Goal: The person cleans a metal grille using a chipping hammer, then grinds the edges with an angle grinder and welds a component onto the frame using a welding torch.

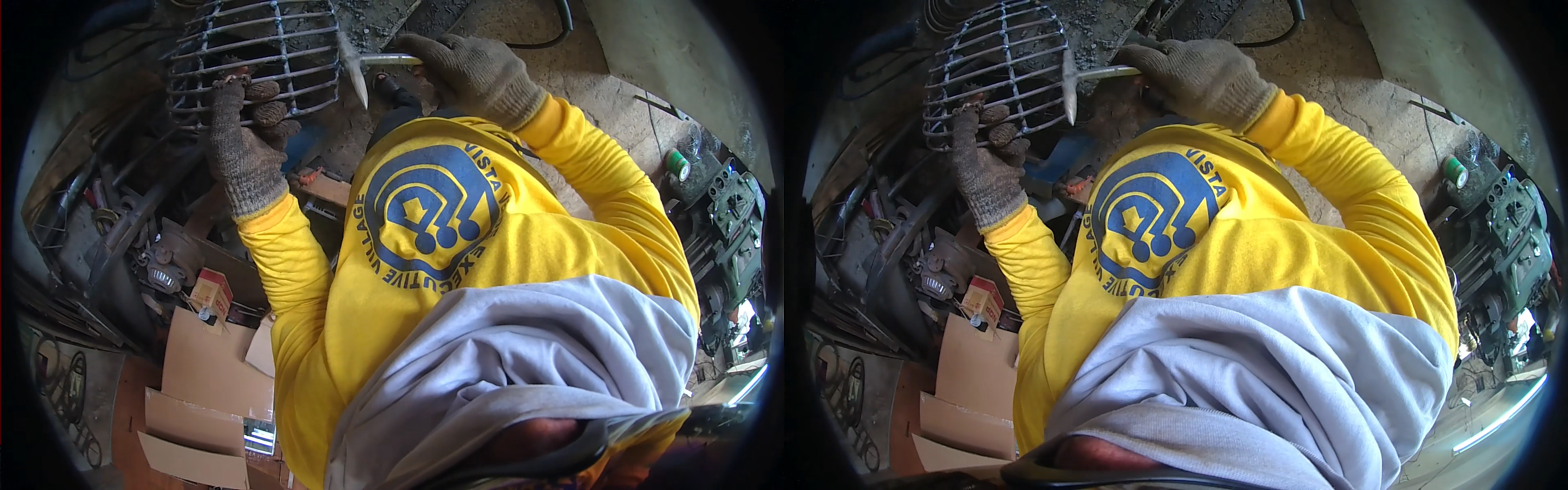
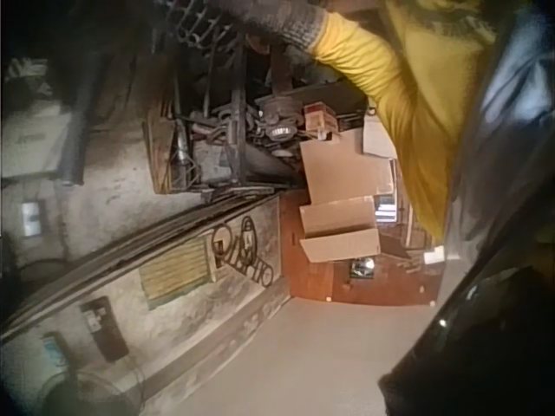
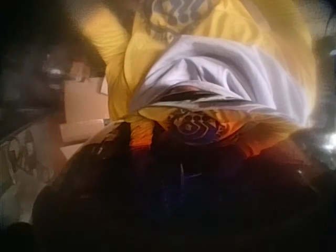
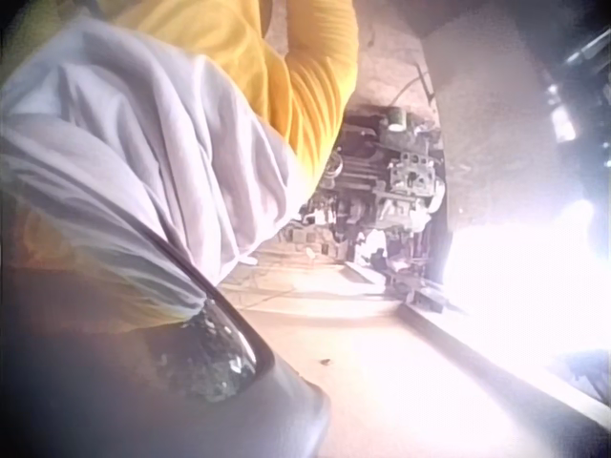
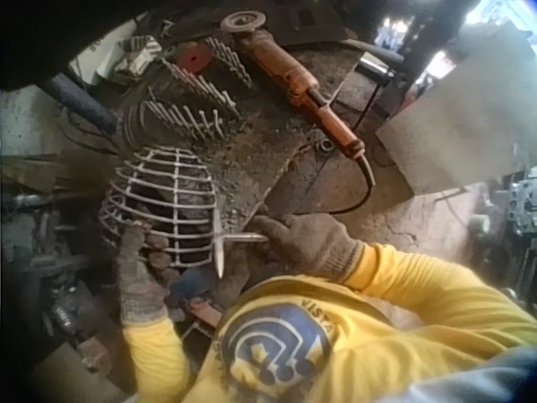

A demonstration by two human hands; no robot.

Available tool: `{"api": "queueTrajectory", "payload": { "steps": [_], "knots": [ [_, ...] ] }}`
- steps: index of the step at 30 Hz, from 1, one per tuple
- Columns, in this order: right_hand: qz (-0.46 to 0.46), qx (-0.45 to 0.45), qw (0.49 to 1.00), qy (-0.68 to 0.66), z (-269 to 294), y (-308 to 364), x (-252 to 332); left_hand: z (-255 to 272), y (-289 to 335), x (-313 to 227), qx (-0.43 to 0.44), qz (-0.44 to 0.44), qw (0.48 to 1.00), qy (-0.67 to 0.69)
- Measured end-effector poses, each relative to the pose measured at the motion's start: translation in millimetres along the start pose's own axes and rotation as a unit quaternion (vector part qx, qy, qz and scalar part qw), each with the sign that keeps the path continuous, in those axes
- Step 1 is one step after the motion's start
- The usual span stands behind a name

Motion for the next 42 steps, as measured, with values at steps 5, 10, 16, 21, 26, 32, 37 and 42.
{"api": "queueTrajectory", "payload": {
  "steps": [5, 10, 16, 21, 26, 32, 37, 42],
  "knots": [
    [-0.008, -0.03, 0.999, -0.019, 25, -4, 13, -6, 1, 1, -0.036, -0.022, 0.998, -0.046],
    [-0.042, 0.066, 0.996, 0.046, -2, 2, -1, -16, 3, -1, -0.019, 0.0, 0.999, -0.046],
    [0.042, -0.064, 0.997, 0.021, 13, -1, 3, -6, -3, -1, -0.015, -0.021, 0.999, -0.042],
    [-0.119, 0.032, 0.987, 0.098, 2, -5, -14, -23, 5, -1, -0.067, -0.026, 0.995, -0.072],
    [-0.039, 0.013, 0.998, -0.042, 15, 3, 7, -13, 4, 1, -0.052, -0.034, 0.997, -0.052],
    [-0.066, 0.017, 0.986, -0.153, 2, 6, 4, -20, 8, 2, -0.055, -0.029, 0.996, -0.064],
    [-0.051, 0.03, 0.99, -0.129, -1, 5, 3, -15, 7, -1, -0.064, -0.026, 0.995, -0.075],
    [-0.039, 0.024, 0.993, -0.105, -3, 5, 2, -22, 11, -3, -0.104, -0.033, 0.988, -0.105]
  ]
}}
Point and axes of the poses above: each hand's wrist, its own y-axis away from the middle knuckle, its own z-axis out of the back of the hand, x = y × z, the point moved 3 cm from there along -y, towards the middle knuckle, and after that the axes turned 9 degrees about y, right-handed, at the moved point
